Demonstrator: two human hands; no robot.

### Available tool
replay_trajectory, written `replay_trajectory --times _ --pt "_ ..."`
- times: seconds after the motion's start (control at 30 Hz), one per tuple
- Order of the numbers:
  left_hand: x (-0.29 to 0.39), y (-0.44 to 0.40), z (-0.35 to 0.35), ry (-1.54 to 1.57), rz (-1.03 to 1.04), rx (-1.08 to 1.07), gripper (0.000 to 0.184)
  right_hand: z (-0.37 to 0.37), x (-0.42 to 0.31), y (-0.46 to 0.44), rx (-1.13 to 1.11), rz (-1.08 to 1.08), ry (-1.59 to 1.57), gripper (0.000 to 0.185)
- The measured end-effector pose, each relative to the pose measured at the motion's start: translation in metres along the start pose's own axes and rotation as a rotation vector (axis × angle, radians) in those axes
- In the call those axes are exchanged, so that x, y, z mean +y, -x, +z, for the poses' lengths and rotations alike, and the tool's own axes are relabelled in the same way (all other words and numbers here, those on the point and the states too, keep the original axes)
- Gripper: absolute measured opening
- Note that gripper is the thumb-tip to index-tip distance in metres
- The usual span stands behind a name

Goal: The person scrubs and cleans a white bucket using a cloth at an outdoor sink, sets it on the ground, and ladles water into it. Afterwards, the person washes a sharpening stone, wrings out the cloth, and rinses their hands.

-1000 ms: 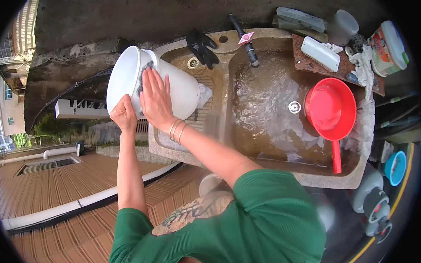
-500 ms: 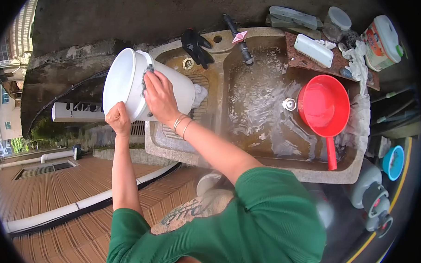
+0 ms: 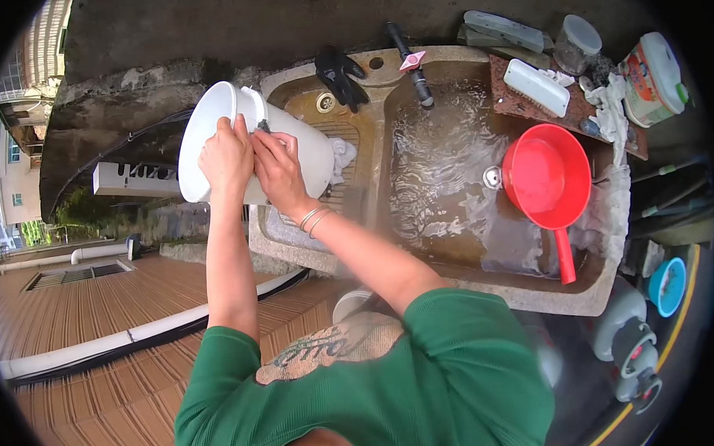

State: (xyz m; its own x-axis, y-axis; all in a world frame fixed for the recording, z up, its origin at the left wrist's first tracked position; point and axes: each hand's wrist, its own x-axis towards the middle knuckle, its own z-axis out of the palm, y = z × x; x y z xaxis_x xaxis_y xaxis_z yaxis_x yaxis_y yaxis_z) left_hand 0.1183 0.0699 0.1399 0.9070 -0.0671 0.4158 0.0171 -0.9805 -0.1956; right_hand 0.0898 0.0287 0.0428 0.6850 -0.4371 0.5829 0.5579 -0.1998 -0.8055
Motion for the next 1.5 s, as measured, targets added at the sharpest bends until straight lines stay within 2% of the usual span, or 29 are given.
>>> replay_trajectory --times 0.03,0.13,0.27,0.37,0.47,0.57,0.67,0.77,0.8,0.93,0.97,1.0,1.07,1.1,1.17,1.27,1.33,1.37,1.5 --pt "0.004 -0.002 0.009 -0.046 -0.039 0.023 0.031 -0.003 0.006 -0.003 0.005 -0.053 -0.001 0.028" --pt "-0.019 0.024 0.01 -0.081 0.071 0.1 0.031 -0.014 0.026 -0.02 -0.066 -0.125 -0.082 0.027" --pt "-0.079 0.039 0.02 0.169 0.331 0.176 0.03 0.014 0.019 -0.061 -0.02 -0.044 -0.202 0.026" --pt "-0.083 0.037 0.018 0.251 0.274 0.191 0.033 0.03 0.002 -0.058 -0.026 0.198 -0.122 0.032" --pt "-0.077 0.024 0.023 0.327 0.269 0.217 0.036 0.02 -0.034 -0.008 0.015 0.082 -0.108 0.039" --pt "-0.078 0.028 0.024 0.349 0.275 0.225 0.038 0.012 -0.032 0.014 -0.116 -0.105 0.116 0.042" --pt "-0.081 0.033 0.023 0.36 0.349 0.29 0.038 0.024 -0.008 -0.037 0.013 -0.048 0.107 0.037" --pt "-0.092 0.046 0.023 0.348 0.415 0.352 0.038 0.038 0.031 -0.127 -0.566 0.312 0.094 0.028" --pt "-0.095 0.049 0.023 0.366 0.445 0.356 0.039 0.052 0.048 -0.149 -0.742 0.303 0.116 0.026" --pt "-0.111 0.057 0.019 0.425 0.526 0.352 0.041 0.058 0.059 -0.165 -0.911 0.36 -0.008 0.027" --pt "-0.113 0.059 0.02 0.441 0.528 0.345 0.041 0.056 0.055 -0.154 -0.808 0.397 -0.017 0.027" --pt "-0.118 0.058 0.021 0.457 0.539 0.344 0.04 0.052 0.054 -0.141 -0.705 0.344 0.011 0.028" --pt "-0.136 0.051 0.021 0.484 0.568 0.339 0.039 0.033 0.049 -0.123 -0.621 0.316 0.112 0.031" --pt "-0.141 0.047 0.018 0.37 0.571 0.277 0.035 0.025 0.047 -0.111 -0.55 0.281 0.1 0.031" --pt "-0.116 0.039 0.005 0.272 0.463 0.258 0.032 0.013 0.04 -0.091 -0.401 0.204 0.074 0.029" --pt "-0.039 0.039 -0.016 0.126 0.221 0.178 0.029 0.003 0.008 -0.066 -0.229 0.248 -0.027 0.02" --pt "-0.007 0.038 -0.018 -0.123 0.131 0.127 0.028 -0.01 -0.008 -0.049 -0.129 0.119 -0.111 0.013" --pt "-0.004 0.034 -0.013 -0.127 0.13 0.156 0.03 -0.016 -0.012 -0.043 -0.079 0.053 -0.152 0.011" --pt "-0.022 0.025 -0.007 -0.043 0.184 0.141 0.033 -0.042 -0.006 -0.018 -0.395 -0.154 -0.356 0.013"
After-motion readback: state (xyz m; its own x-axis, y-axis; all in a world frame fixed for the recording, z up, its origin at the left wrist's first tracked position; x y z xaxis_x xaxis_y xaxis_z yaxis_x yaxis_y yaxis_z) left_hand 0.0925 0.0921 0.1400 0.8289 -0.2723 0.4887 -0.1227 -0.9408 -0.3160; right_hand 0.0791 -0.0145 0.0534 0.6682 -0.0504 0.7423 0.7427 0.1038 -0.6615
